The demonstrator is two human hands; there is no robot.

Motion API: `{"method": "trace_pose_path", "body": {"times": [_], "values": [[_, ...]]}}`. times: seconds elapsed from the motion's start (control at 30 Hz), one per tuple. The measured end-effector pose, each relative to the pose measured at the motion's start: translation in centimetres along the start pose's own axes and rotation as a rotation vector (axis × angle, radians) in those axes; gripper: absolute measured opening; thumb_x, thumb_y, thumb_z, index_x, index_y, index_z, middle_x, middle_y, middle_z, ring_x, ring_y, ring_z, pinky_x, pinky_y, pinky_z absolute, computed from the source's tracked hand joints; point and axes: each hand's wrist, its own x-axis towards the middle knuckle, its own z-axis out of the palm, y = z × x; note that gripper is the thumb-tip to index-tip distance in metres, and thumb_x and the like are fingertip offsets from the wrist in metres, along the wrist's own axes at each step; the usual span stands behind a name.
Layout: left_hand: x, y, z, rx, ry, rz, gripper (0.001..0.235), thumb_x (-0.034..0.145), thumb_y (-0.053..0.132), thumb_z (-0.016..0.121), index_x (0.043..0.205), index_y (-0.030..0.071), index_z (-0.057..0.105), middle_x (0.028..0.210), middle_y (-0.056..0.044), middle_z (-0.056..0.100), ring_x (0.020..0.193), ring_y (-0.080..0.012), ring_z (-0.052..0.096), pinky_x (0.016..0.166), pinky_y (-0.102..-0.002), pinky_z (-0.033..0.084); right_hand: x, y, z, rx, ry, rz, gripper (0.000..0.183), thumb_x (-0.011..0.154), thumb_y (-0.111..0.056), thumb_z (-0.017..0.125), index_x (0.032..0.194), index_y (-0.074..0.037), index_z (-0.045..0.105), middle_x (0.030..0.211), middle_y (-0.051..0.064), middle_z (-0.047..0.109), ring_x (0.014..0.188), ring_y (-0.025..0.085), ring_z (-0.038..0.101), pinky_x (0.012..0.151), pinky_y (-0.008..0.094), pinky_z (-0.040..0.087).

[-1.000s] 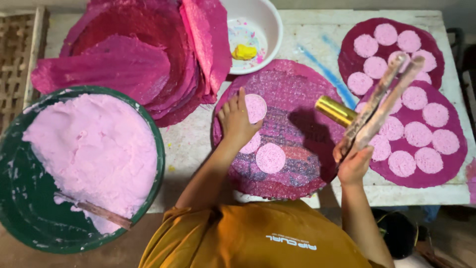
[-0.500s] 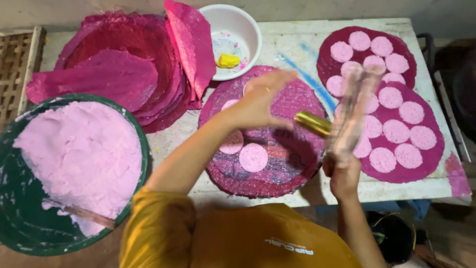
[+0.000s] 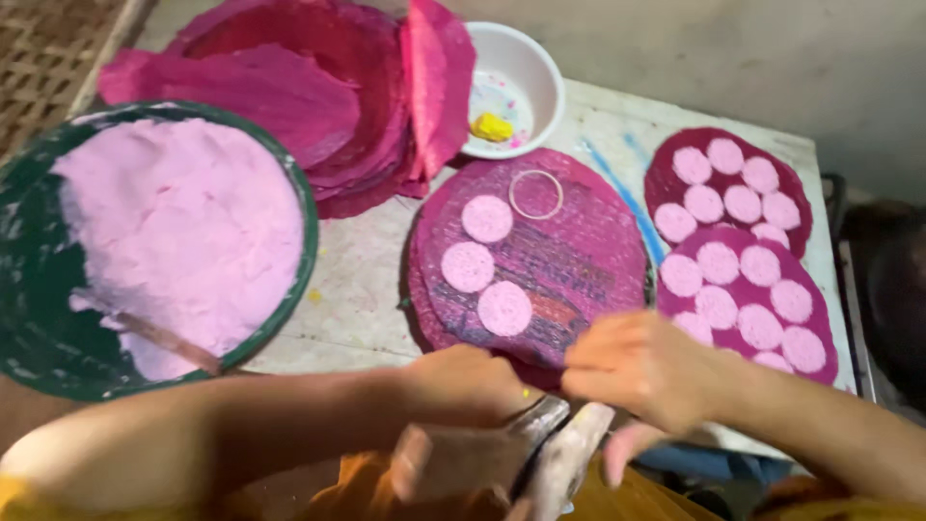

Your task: The person scoops pink powder from a green bucket into a handheld mold using a small stick, presses the mold to form circular pieces, and places them onto trays.

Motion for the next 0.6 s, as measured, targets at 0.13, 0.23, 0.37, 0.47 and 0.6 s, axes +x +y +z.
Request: {"method": "trace_pose_path", "body": {"times": [0.13, 0.23, 0.37, 0.47, 0.6], "values": [[-4.8, -0.6, 2.2, -0.041, 0.134, -0.116, 0.025, 0.088, 0.031, 0.061, 0.108, 0.015, 0.061, 0.078, -0.011, 0.067, 0.071, -0.0355, 0.068, 0.061, -0.052, 0.05, 3.4, -1.5, 2.5, 0.506, -0.19, 0.137, 0.055, 0.106, -0.055, 0.056, 0.082, -0.005, 0.054, 0.078, 0.01, 0.055, 0.074, 0.035, 0.06, 0.066, 0.044, 0.044], [-9.1, -2.0, 4.3, -0.137, 0.289, -0.161, 0.028, 0.085, 0.031, 0.064, 0.108, 0.015, 0.061, 0.072, -0.01, 0.068, 0.064, -0.0371, 0.069, 0.054, -0.053, 0.051, 5.8, -1.5, 4.7, 0.756, -0.183, 0.165, 0.054, 0.106, -0.051, 0.052, 0.077, -0.006, 0.056, 0.072, 0.012, 0.056, 0.069, 0.036, 0.061, 0.063, 0.046, 0.043], [-17.2, -5.8, 5.1, 0.058, 0.386, -0.36, 0.024, 0.09, 0.031, 0.064, 0.11, 0.018, 0.062, 0.07, -0.009, 0.069, 0.065, -0.0339, 0.07, 0.057, -0.05, 0.052, 8.9, -0.5, 5.7, 0.721, -0.124, 0.13, 0.053, 0.107, -0.053, 0.049, 0.081, -0.007, 0.055, 0.076, 0.01, 0.054, 0.071, 0.033, 0.059, 0.065, 0.044, 0.041], [-24.8, -10.5, 4.7, -0.26, 0.676, -0.252, 0.027, 0.092, 0.026, 0.071, 0.113, 0.01, 0.066, 0.084, -0.013, 0.074, 0.078, -0.0324, 0.072, 0.07, -0.048, 0.058, 12.2, 1.0, 4.4, 0.516, 0.014, 0.086, 0.047, 0.105, -0.048, 0.051, 0.081, -0.009, 0.063, 0.076, 0.005, 0.062, 0.068, 0.025, 0.064, 0.063, 0.04, 0.049], [-31.8, -16.0, 5.5, -0.975, 0.711, -0.013, 0.037, 0.093, 0.027, 0.072, 0.118, -0.001, 0.07, 0.116, -0.013, 0.076, 0.109, -0.0258, 0.072, 0.092, -0.043, 0.058, 18.8, 4.6, 1.5, -0.685, 0.015, -0.049, 0.012, 0.091, -0.022, 0.075, 0.102, -0.02, 0.078, 0.073, -0.004, 0.06, 0.066, 0.011, 0.057, 0.054, 0.036, 0.044]]}}
